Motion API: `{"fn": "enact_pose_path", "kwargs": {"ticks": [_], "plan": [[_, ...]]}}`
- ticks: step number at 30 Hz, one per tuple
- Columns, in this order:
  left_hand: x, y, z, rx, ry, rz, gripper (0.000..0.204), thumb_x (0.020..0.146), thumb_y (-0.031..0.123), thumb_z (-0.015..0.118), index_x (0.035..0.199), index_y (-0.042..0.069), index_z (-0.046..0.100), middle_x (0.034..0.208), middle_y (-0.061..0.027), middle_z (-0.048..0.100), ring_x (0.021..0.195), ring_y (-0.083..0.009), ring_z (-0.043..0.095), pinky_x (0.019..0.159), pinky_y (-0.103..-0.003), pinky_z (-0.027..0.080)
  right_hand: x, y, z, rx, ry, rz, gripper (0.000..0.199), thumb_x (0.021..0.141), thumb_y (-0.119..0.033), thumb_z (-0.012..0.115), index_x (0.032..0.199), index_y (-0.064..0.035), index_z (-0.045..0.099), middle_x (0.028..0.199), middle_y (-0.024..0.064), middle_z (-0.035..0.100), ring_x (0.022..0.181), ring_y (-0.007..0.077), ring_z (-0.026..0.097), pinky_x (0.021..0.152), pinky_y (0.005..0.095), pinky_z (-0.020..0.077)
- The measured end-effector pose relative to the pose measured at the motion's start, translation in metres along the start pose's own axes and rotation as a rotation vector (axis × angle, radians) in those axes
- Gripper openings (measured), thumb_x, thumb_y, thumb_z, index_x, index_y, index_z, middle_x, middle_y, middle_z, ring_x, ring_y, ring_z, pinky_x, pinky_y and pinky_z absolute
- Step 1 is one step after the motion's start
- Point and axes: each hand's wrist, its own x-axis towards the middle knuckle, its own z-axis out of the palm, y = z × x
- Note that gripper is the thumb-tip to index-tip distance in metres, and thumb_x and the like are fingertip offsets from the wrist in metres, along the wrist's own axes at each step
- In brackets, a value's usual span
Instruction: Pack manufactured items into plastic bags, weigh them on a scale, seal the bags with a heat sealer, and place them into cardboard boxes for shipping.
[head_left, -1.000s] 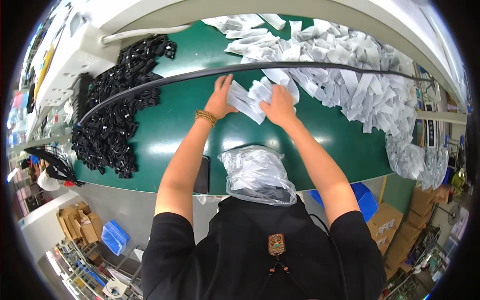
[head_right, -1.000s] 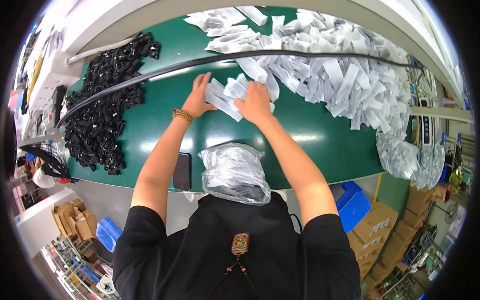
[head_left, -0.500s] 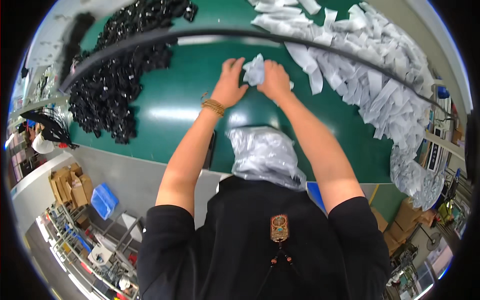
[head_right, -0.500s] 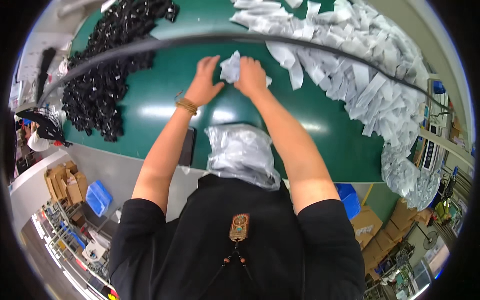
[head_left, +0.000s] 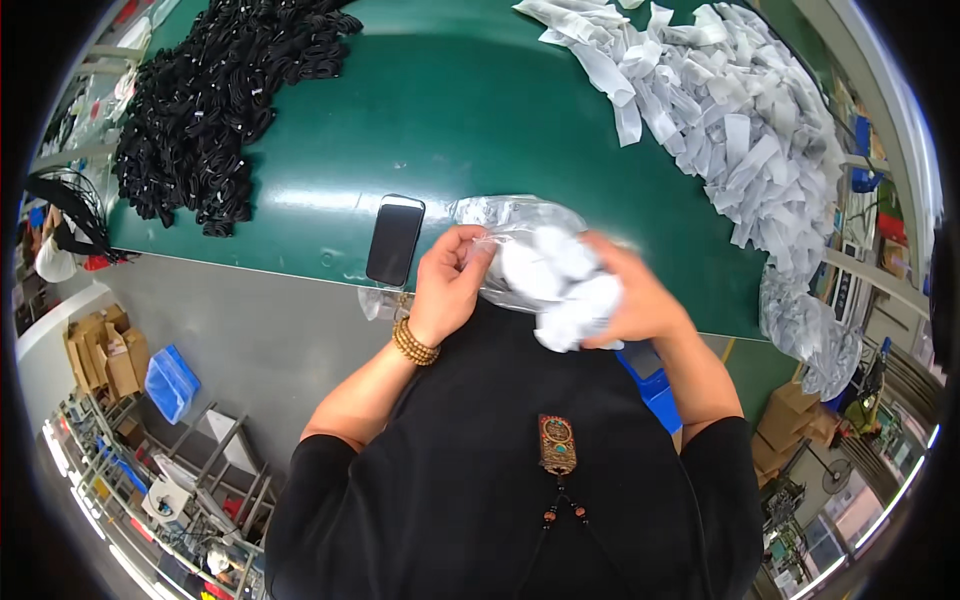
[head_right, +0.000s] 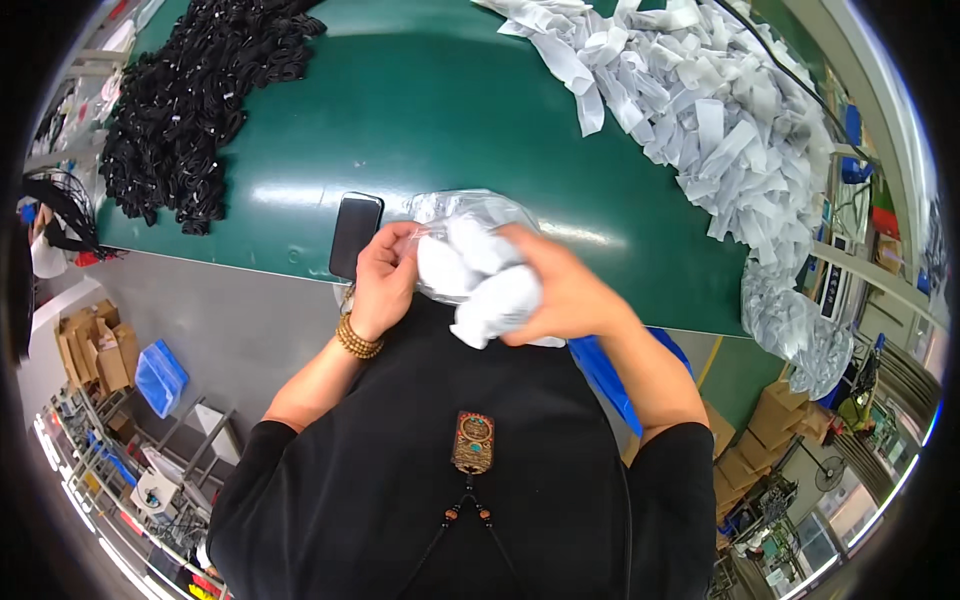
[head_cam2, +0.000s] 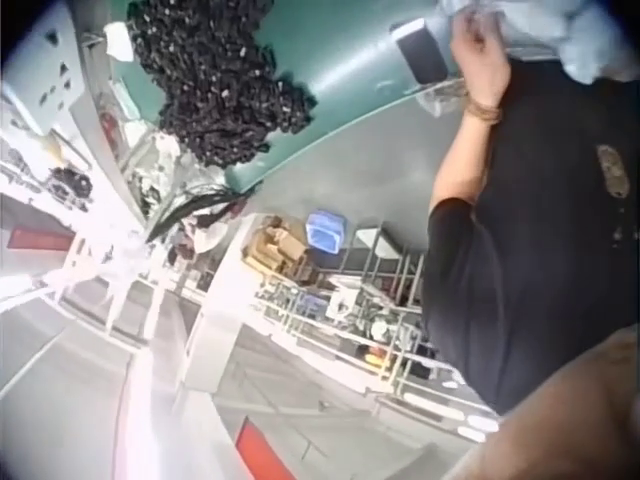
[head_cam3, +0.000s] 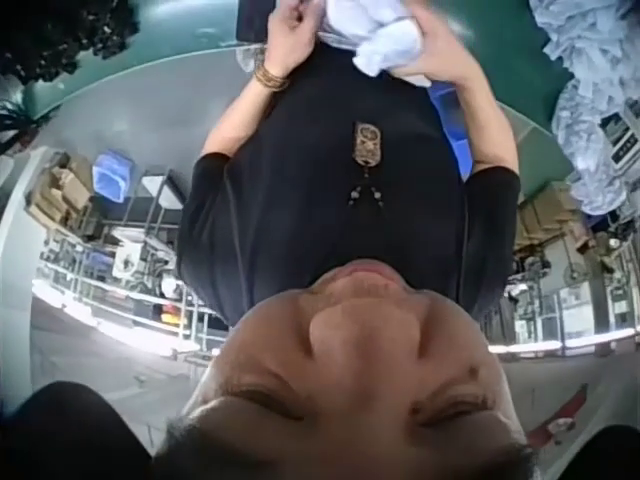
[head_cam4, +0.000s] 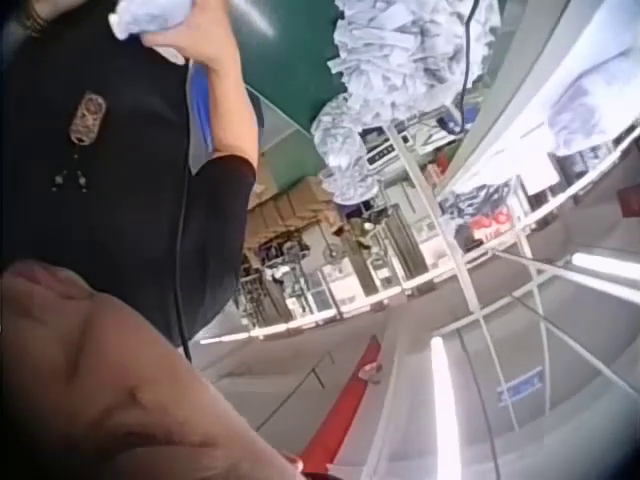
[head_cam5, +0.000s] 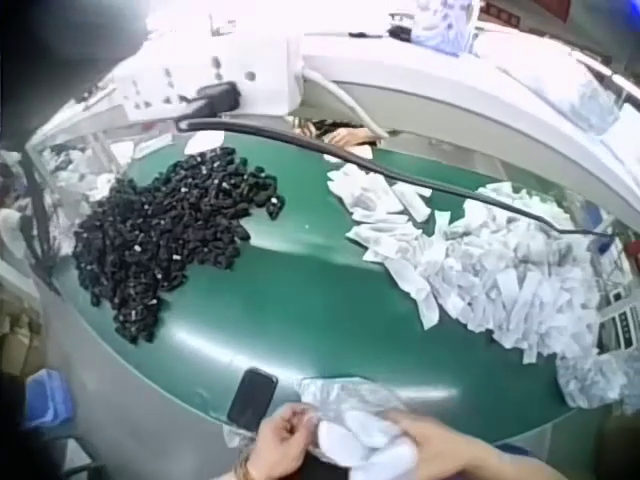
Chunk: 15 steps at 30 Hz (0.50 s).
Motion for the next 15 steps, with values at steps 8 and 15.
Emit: {"fn": "enact_pose_path", "kwargs": {"ticks": [8,15], "plan": [[-0.006,0.021,0.012,-0.262,0.085,-0.023,0.021,0.095,0.018,0.051,0.103,0.0,0.058,0.066,0.0068,0.052,0.055,0.0009,0.04,0.048,-0.017,0.031,0.036,0.026,0.055,-0.531,0.107,0.03,0.066,0.056,-0.011,0.074,0.117,-0.0003,0.049,0.11,0.021,0.057,0.1,0.0355,0.055,0.086,0.0411,0.0446],[-0.001,0.025,0.007,-0.096,0.155,0.088,0.02,0.096,0.018,0.05,0.1,0.0,0.059,0.059,0.0085,0.044,0.051,0.0007,0.035,0.044,-0.018,0.028,0.084,0.066,0.083,-0.756,0.214,0.065,0.047,0.062,-0.007,0.071,0.107,-0.0025,0.056,0.106,0.0199,0.057,0.099,0.0368,0.054,0.085,0.0432,0.0441]]}}
